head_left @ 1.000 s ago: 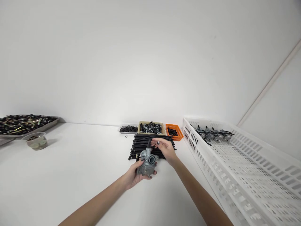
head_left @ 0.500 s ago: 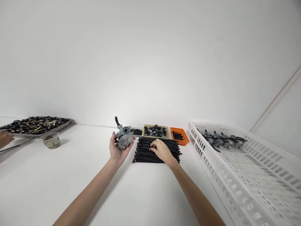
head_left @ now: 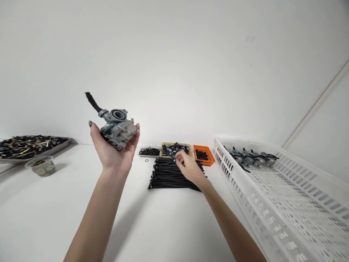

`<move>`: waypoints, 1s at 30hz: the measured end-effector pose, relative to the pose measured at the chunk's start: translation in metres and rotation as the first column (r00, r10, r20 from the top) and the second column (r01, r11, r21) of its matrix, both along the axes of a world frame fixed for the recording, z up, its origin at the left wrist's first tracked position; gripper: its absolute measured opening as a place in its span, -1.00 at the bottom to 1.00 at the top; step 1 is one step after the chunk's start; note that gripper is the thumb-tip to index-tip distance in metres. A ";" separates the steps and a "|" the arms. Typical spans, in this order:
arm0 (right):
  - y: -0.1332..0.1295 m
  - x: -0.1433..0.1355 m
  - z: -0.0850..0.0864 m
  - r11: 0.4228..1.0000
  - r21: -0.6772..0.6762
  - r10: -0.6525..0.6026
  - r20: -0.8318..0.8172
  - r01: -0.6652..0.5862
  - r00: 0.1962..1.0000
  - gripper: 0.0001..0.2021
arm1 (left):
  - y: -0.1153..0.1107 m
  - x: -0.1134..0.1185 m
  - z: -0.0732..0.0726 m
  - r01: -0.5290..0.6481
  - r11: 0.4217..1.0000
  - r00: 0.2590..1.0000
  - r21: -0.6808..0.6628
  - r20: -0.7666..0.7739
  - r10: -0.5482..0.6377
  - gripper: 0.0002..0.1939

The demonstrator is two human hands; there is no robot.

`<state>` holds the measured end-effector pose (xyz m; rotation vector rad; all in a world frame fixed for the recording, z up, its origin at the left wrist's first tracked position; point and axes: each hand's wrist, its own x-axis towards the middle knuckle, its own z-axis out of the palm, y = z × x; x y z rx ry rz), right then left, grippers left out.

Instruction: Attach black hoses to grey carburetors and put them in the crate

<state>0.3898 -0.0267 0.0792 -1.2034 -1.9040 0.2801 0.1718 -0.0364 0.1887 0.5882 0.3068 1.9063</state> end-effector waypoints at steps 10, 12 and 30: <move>-0.040 0.048 0.063 0.939 0.293 0.141 -0.804 0.178 0.578 -0.71 | -0.044 -0.006 0.008 -0.054 0.997 0.985 0.056 -0.163 0.063 -0.58; -0.038 0.043 0.060 0.926 0.280 0.120 -0.854 0.252 0.507 -0.75 | -0.046 -0.001 0.005 -0.074 0.996 0.982 0.048 -0.173 0.081 -0.54; -0.060 -0.027 0.046 0.989 0.095 0.135 -0.892 -0.114 0.431 -0.76 | -0.034 0.039 -0.035 0.125 0.971 0.903 -0.205 -0.382 -0.197 -0.49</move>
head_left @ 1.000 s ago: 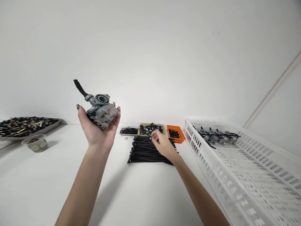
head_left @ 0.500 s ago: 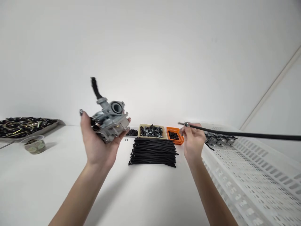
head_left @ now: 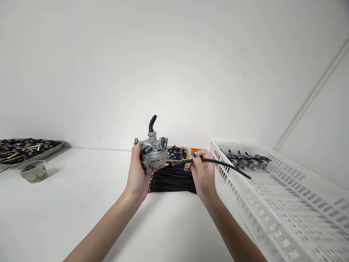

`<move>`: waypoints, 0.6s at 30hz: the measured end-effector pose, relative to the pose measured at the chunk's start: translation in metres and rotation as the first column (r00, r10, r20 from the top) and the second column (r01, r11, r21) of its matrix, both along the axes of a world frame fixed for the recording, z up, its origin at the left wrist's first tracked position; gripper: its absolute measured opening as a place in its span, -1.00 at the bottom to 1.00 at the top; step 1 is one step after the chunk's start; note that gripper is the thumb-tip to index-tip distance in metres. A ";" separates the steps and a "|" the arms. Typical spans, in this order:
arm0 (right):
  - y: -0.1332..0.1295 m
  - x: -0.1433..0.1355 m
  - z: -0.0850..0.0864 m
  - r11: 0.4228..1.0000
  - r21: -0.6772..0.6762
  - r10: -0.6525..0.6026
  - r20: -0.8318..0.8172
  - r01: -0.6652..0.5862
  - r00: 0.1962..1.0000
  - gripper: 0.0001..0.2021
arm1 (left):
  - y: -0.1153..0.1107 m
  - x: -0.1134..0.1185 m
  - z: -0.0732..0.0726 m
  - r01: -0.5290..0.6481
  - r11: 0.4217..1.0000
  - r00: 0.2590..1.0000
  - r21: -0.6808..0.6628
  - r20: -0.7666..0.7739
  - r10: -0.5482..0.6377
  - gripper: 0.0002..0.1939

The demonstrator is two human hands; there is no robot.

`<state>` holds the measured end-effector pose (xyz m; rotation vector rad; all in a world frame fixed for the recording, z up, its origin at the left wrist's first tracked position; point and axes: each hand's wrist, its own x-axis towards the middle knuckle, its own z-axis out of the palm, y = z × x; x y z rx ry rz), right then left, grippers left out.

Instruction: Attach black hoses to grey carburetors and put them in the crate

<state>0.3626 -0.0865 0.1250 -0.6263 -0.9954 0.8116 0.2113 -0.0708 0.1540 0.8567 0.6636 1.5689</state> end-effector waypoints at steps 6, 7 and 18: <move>0.006 -0.003 -0.008 0.996 -0.039 0.078 0.066 -0.075 0.995 -0.81 | -0.001 0.001 0.000 0.008 1.000 1.000 0.013 -0.020 -0.007 -0.50; 0.007 -0.004 -0.010 0.994 -0.049 0.103 0.099 -0.098 0.990 -0.82 | -0.001 0.002 0.000 0.006 1.000 1.000 0.016 -0.020 -0.006 -0.50; 0.000 -0.018 -0.020 0.974 -0.018 0.226 0.155 -0.226 0.962 -0.82 | 0.002 0.006 -0.008 -0.033 0.999 0.999 0.008 -0.012 0.033 -0.54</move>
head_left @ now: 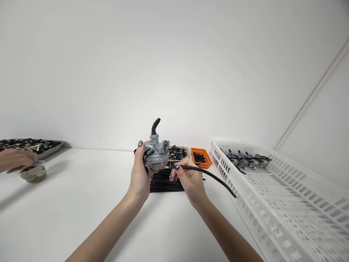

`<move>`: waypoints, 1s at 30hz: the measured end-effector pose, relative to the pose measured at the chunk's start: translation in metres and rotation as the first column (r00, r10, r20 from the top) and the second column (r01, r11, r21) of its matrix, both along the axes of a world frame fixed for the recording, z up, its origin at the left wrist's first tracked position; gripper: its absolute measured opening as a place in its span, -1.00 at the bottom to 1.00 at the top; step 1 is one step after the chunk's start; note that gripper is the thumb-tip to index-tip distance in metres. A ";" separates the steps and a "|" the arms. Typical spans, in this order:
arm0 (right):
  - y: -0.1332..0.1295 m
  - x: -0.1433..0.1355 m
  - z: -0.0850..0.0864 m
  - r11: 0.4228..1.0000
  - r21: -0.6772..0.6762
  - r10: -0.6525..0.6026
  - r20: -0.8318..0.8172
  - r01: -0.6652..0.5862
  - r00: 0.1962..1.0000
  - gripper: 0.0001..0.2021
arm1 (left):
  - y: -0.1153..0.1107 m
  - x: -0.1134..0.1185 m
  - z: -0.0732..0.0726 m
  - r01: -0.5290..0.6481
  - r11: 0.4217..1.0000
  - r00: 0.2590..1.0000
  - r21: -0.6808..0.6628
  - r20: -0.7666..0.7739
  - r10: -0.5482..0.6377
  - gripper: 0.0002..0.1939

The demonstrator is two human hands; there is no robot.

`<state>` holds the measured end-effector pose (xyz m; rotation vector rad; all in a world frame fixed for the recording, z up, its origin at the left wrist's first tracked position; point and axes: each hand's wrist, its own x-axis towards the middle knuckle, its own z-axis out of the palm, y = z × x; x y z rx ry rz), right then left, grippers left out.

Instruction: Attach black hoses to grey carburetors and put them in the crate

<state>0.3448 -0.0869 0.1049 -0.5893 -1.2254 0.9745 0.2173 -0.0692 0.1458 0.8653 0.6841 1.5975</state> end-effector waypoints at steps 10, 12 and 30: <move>-0.001 0.004 0.003 0.996 0.087 -0.009 0.107 -0.001 0.994 -0.83 | -0.004 0.002 0.002 -0.054 0.998 0.998 0.020 -0.025 0.054 -0.57; -0.001 0.003 0.002 0.993 0.120 -0.014 0.120 0.000 0.993 -0.84 | -0.004 0.002 0.002 -0.050 0.999 0.998 0.022 -0.026 0.051 -0.56; 0.003 -0.005 -0.006 0.965 0.204 -0.199 0.164 0.164 0.966 -0.85 | -0.004 0.000 -0.005 -0.070 0.987 0.995 0.146 -0.054 0.078 -0.78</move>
